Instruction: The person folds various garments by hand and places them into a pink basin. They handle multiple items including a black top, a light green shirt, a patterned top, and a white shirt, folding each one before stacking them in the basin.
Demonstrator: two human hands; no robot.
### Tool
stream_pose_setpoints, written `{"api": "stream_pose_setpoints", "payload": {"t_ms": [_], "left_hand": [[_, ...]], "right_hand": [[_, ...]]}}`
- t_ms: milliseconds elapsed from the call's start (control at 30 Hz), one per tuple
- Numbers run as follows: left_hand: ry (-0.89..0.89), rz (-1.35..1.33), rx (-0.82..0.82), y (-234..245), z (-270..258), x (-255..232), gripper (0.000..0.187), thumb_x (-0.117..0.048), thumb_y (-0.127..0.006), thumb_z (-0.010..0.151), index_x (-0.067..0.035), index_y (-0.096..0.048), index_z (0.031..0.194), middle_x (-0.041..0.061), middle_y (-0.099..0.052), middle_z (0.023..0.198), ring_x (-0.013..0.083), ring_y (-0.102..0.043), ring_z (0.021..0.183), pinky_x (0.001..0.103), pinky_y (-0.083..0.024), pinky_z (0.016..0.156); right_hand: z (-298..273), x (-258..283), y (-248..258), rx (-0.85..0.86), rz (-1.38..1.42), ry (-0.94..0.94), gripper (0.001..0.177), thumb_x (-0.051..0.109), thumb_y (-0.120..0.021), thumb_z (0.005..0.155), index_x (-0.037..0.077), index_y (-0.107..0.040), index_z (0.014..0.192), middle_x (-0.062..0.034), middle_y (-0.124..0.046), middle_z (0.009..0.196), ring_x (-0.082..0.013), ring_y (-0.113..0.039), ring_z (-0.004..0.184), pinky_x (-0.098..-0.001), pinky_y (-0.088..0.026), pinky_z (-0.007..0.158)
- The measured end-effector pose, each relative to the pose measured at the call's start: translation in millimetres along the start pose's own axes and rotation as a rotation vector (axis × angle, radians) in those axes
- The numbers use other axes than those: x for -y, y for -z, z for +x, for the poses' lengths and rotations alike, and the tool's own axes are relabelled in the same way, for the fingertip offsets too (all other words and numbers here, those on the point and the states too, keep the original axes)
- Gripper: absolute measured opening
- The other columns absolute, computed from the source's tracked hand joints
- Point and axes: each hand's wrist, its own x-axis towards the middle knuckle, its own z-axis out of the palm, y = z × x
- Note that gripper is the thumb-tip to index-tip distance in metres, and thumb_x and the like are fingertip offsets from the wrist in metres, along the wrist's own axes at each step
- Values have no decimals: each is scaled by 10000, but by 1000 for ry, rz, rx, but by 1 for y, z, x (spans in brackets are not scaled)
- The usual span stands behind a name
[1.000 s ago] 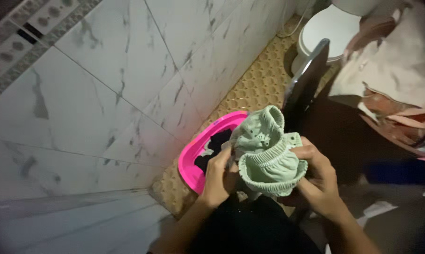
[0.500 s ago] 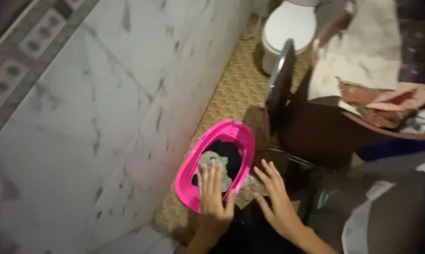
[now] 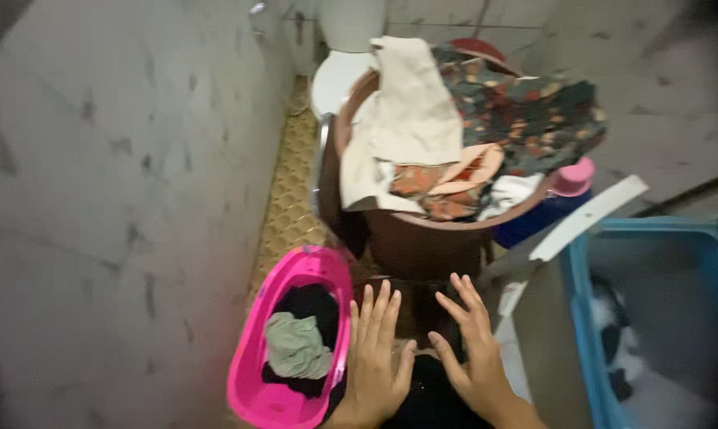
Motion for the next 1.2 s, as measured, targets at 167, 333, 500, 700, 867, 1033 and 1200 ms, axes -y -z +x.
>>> {"api": "stream_pose_setpoints", "payload": {"t_ms": [167,333,500,700,867,1033,1200], "left_hand": [[-32,-81,13,-39,44,-24,728,-135,-674,899,28,-365,1538,260,-314,1637,473,-215,1544,607,-117,1233],[-84,-74,-2,-42,86,-28,701,-140,-671,915,7,-383,1536,235,-351,1637,455,-253,1552,596,-134,1253],[-128,-77,27,-26,140,0,664,-154,-680,911,-13,-430,1510,211,-410,1601,432,-282,1548,575,-166,1257],[-206,-169,195,-8,222,35,642,-147,-677,905,4,-442,1484,230,-454,1567,457,-299,1536,553,-199,1256],[-300,-176,426,-9,282,58,620,-131,-709,857,-2,-497,1424,233,-504,1512,463,-331,1503,560,-204,1234],[-373,-275,555,-16,323,73,595,-128,-734,883,-12,-498,1417,248,-511,1507,475,-352,1506,549,-254,1241],[-383,-374,597,-38,357,78,709,-105,-776,830,-19,-464,1461,270,-480,1551,496,-355,1514,515,-327,1237]], "right_hand": [[21,-34,51,-20,-48,30,531,81,-728,837,55,-585,1348,-206,-437,1552,-407,-323,1519,-495,-312,1181],[70,-58,76,-29,-82,94,486,96,-729,846,69,-617,1318,-183,-505,1506,-399,-408,1480,-484,-364,1174],[129,-79,82,63,-147,139,439,91,-693,863,73,-637,1298,-166,-546,1462,-384,-463,1426,-460,-401,1132],[190,-97,76,147,-210,33,376,85,-665,878,70,-649,1253,-138,-585,1376,-338,-547,1305,-434,-454,1060],[228,-122,75,29,-599,12,405,161,-722,815,82,-640,1203,-126,-607,1298,-338,-543,1256,-497,-386,1099],[239,-145,83,-126,-1014,-209,714,287,-799,672,43,-599,1312,-178,-611,1183,-419,-490,1235,-654,-278,1049],[230,-164,92,74,-703,-293,531,138,-818,588,84,-642,1087,-133,-607,1012,-362,-542,1071,-512,-410,962]]}}
